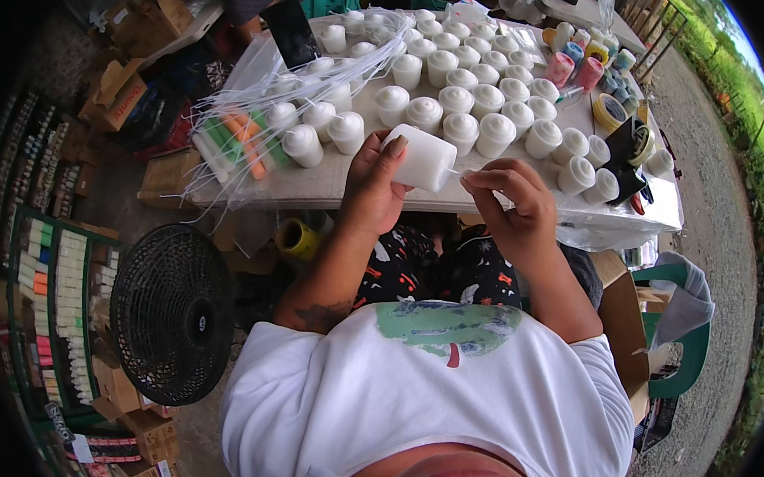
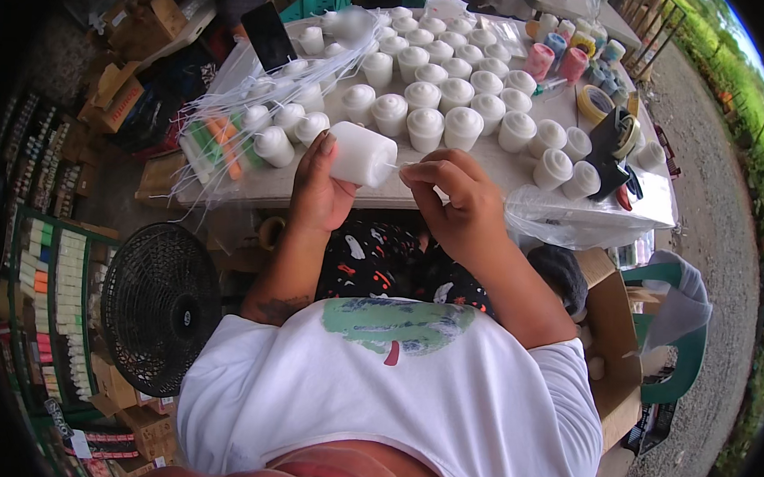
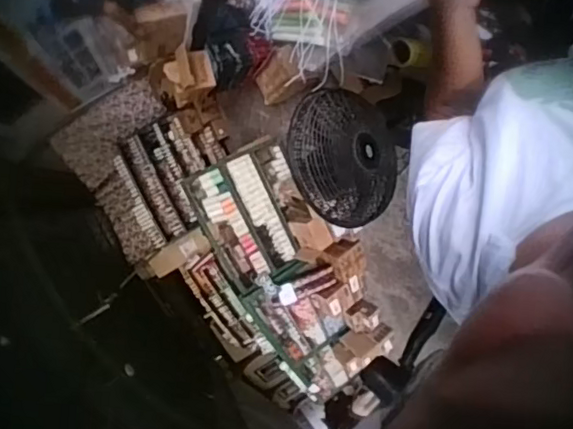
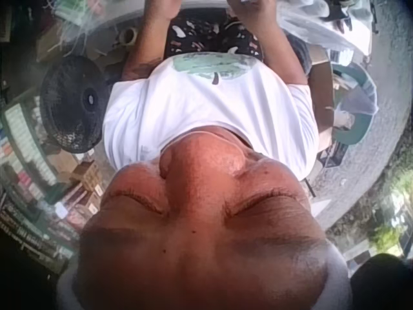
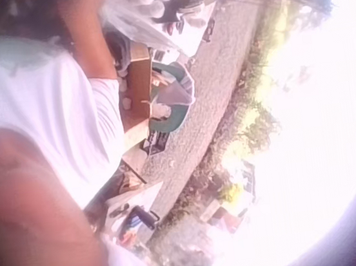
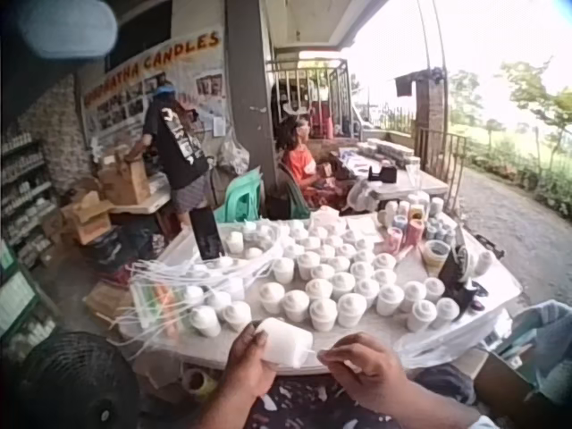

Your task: The person inserts a wick into a white candle, secures it with a metal pin, and trims the excess wick with scissors. They repeat this process for multiple candles, placing the finished items into a cardboard box.

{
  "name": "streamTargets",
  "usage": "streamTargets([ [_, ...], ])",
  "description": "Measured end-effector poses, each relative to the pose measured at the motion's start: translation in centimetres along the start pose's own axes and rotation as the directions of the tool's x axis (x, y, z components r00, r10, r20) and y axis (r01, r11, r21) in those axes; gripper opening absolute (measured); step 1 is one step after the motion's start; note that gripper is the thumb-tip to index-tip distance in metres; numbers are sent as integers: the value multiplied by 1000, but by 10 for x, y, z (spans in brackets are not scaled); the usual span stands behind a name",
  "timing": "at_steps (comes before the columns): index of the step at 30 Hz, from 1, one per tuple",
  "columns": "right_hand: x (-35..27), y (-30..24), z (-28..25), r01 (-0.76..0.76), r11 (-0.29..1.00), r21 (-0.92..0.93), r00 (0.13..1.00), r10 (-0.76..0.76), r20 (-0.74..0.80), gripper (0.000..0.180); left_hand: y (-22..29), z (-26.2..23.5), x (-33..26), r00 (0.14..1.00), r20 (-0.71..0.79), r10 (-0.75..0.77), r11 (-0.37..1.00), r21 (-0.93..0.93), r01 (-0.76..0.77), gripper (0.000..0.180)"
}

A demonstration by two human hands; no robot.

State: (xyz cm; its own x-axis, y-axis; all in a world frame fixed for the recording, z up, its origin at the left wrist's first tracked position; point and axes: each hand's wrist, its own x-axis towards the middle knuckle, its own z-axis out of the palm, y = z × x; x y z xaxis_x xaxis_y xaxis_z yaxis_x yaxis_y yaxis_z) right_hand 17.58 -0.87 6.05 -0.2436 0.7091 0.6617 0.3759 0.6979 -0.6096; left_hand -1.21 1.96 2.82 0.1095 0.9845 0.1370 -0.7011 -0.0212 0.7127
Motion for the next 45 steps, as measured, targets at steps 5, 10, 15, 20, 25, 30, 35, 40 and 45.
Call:
streamTargets([
  [5, 2, -3, 8, -58, 996, 68, 998, 59, -12, 19, -3, 3, -2, 1000, -12, 29, 999, -24, -29, 39],
  [10, -11, 19, 10, -150, 968, 203, 987, 159, -27, 25, -5, -3, 7, 996, 16, 84, 996, -2, -84, 41],
  [15, -13, 24, 13, -122, 983, 136, 991, 128, -43, 42, -16, 2, 6, 994, 79, 72, 996, 43, -76, 47],
  [20, -9, 10, 13, -180, 977, 113, 980, 168, 106, 63, -20, 12, -1, 971, 164, 172, 951, 230, -207, 41],
  [25, -8, 18, 22, -206, 978, 20, 975, 204, 92, 74, -15, 14, -11, 972, 217, 93, 883, 434, -181, 44],
  [30, -10, 22, 4, -71, 995, -75, 996, 75, 55, 67, 28, -16, -11, 889, 206, 410, 775, 434, -458, 53],
  [35, -23, 31, -49, -75, 945, -319, 962, 153, 226, 65, 128, -93, -64, 789, -174, 590, 708, 582, -401, 59],
  [40, -29, 44, -73, -163, 931, -327, 941, 246, 232, 63, 89, -191, -142, 821, -539, 186, 929, 368, 31, 55],
  [45, -18, 37, -60, -135, 974, -182, 930, 188, 317, 61, 12, -278, -196, 565, -792, -230, 527, 387, 757, 57],
])
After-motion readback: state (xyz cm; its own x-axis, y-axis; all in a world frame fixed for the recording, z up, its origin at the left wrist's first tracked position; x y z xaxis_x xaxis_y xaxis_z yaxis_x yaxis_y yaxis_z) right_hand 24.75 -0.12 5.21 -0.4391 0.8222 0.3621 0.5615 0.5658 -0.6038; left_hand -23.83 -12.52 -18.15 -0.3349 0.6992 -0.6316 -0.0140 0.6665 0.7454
